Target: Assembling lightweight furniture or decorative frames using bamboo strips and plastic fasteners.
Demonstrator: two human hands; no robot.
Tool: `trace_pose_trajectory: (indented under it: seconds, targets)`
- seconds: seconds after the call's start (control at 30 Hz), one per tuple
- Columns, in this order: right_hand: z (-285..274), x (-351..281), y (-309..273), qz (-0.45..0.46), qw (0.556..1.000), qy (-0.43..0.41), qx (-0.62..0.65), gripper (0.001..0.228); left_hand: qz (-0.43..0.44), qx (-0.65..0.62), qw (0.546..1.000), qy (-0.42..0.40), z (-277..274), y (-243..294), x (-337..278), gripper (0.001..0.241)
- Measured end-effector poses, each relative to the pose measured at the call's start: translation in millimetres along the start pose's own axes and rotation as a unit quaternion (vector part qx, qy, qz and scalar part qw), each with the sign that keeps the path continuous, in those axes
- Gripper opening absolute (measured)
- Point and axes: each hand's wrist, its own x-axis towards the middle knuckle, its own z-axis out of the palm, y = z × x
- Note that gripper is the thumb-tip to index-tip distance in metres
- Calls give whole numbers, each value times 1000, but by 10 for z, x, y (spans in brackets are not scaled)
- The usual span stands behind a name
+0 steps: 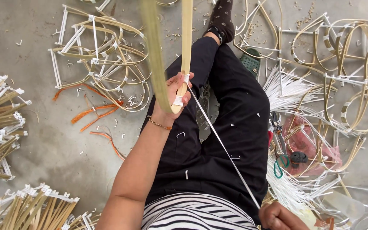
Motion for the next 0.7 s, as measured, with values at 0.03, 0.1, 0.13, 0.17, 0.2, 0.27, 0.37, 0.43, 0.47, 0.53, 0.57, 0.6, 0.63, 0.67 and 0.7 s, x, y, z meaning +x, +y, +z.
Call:
trace_pose_trajectory:
  seconds: [0.03, 0.1, 0.13, 0.17, 0.2, 0.27, 0.37, 0.43, 0.47, 0.53, 0.57, 0.6, 0.63, 0.67, 0.7]
  targets:
    - [-142, -79, 36, -3, 1000, 4, 1, 24, -3, 2, 1000, -3, 33, -41, -10, 31]
    - [-467, -207, 112, 62, 995, -38, 62, 30, -13, 20, 999, -27, 100, -107, -29, 35]
    - [-522, -9, 17, 58, 996, -35, 61, 30, -13, 22, 999, -32, 205, -105, -127, 35]
    - [-583, 187, -81, 119, 960, 44, -251, 22, -36, 31, 997, -56, 309, -107, -224, 33]
    - [-643, 357, -176, 170, 820, 124, -533, 31, -62, 41, 994, -81, 416, -126, -327, 32]
    - [-127, 945, -660, 55, 774, 174, -606, 39, -81, 43, 990, -105, 530, -228, -449, 34]
    - [482, 1573, -856, -44, 791, 223, -569, 54, -97, 50, 985, -135, 528, -445, -614, 40]
    - [656, 1894, -677, -39, 857, 231, -459, 57, -95, 64, 981, -154, 576, -494, -629, 44]
    - [680, 2006, -518, -53, 915, 161, -366, 43, -105, 92, 981, -134, 636, -484, -643, 42]
    - [713, 2157, -378, -65, 957, 103, -262, 32, -127, 125, 977, -118, 728, -446, -659, 39]
    - [711, 2188, -395, -73, 926, 127, -347, 10, -124, 173, 973, -92, 764, -424, -658, 35]
    - [702, 2157, -406, -72, 886, 157, -431, 20, -127, 219, 965, -70, 815, -451, -670, 30]
    - [650, 2129, -393, -62, 885, 177, -426, 20, -146, 224, 960, -81, 789, -488, -661, 30]
    - [603, 2091, -389, -127, 892, 183, -393, 28, -142, 241, 957, -83, 777, -523, -626, 28]
    - [546, 2050, -387, -194, 892, 189, -362, 36, -137, 257, 953, -85, 771, -562, -581, 29]
